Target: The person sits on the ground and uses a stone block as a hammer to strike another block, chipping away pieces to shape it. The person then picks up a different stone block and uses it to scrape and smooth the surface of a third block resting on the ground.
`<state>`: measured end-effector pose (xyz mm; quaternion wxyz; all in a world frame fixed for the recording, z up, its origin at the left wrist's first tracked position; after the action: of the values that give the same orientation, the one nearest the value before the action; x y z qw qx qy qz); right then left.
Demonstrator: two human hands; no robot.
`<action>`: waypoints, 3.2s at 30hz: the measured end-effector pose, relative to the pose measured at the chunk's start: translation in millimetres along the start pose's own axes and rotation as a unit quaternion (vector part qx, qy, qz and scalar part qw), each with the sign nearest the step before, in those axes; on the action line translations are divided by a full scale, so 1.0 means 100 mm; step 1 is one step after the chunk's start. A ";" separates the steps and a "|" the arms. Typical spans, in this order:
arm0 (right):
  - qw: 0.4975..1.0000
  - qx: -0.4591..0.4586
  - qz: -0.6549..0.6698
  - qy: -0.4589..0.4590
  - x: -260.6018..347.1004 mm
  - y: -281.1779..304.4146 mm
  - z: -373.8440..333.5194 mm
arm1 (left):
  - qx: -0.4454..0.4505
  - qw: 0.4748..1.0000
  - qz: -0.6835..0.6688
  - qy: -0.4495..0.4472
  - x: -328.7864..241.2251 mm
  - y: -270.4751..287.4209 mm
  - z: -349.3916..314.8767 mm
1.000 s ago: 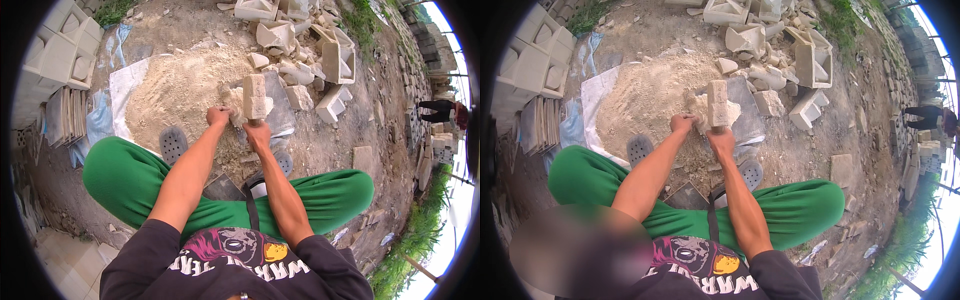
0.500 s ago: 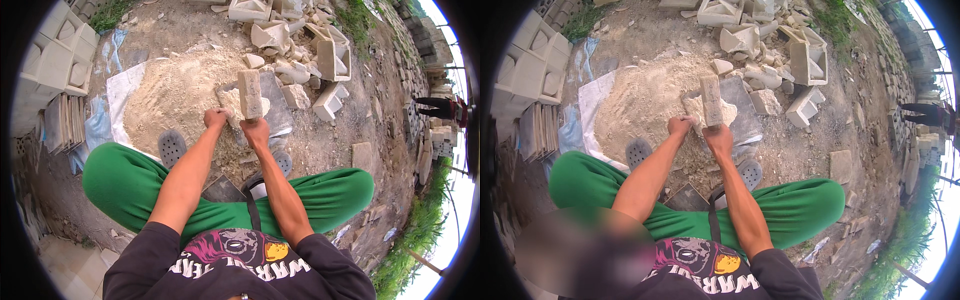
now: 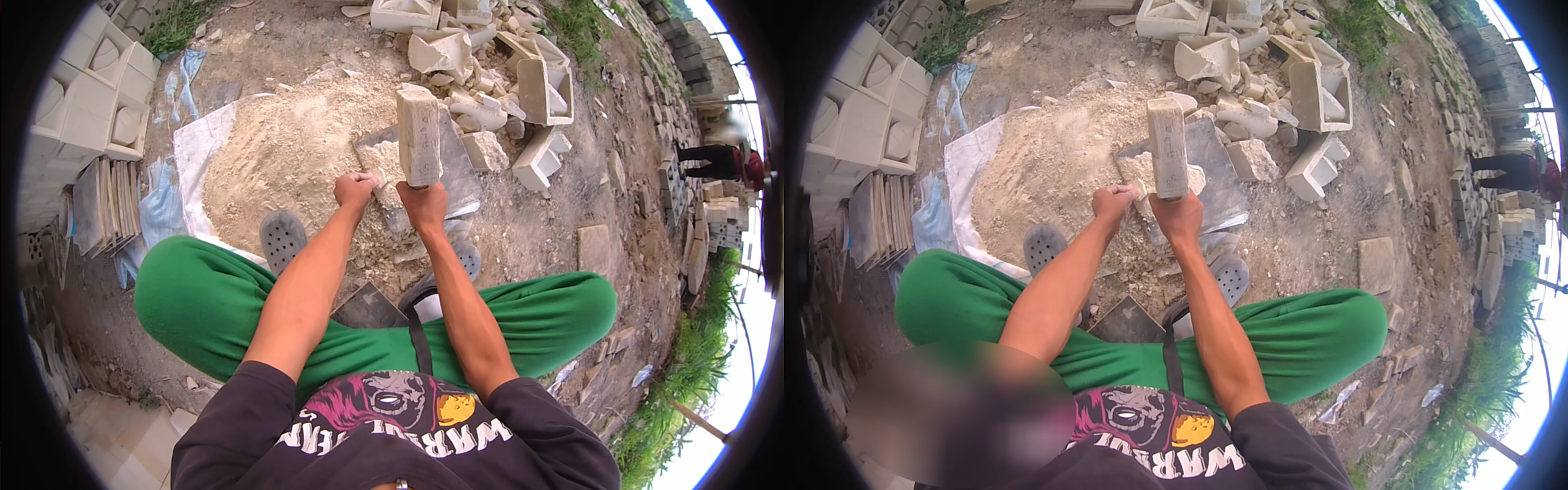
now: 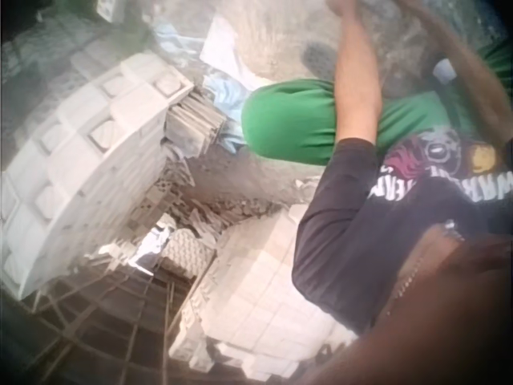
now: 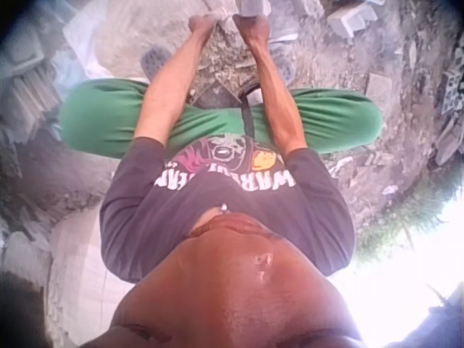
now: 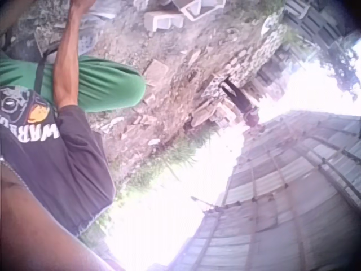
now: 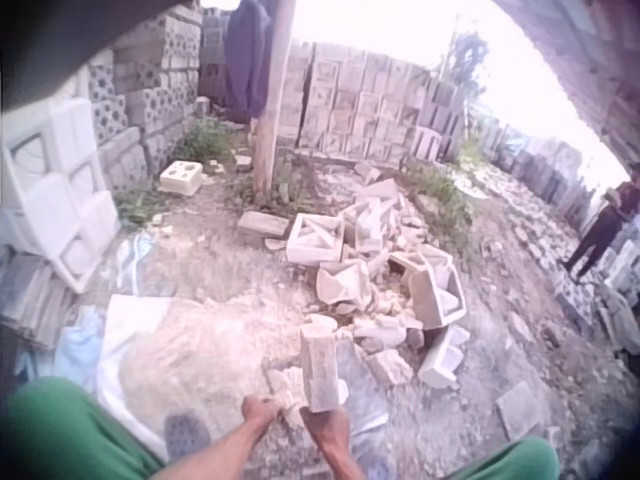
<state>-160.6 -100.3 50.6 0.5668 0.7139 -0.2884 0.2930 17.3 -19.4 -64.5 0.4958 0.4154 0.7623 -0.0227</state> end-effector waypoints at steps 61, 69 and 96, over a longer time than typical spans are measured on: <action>0.998 0.045 -0.044 -0.014 -0.02 0.29 0.14 | 0.035 0.998 0.018 -0.051 -0.23 -0.30 0.09; 0.998 -0.023 -0.037 0.040 -0.50 -0.08 0.16 | 0.064 0.997 0.007 -0.042 -0.40 -0.35 -0.04; 0.985 0.080 -0.107 -0.112 -0.79 -0.15 0.05 | -0.031 0.995 0.064 -0.068 -0.31 -0.18 0.00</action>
<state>-201.9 -96.2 -18.9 0.5002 0.8117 -0.2481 0.1713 10.4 -50.5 -47.7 0.5598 0.4454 0.6987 0.0041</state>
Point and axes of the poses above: each hand's wrist, its own z-axis towards the middle knuckle, its own y-axis out of the back of the hand, x = y × z, the point moved 8 cm from there along z, towards the middle knuckle, and after that the axes turned 7 degrees about -x, right-handed, at the moved point
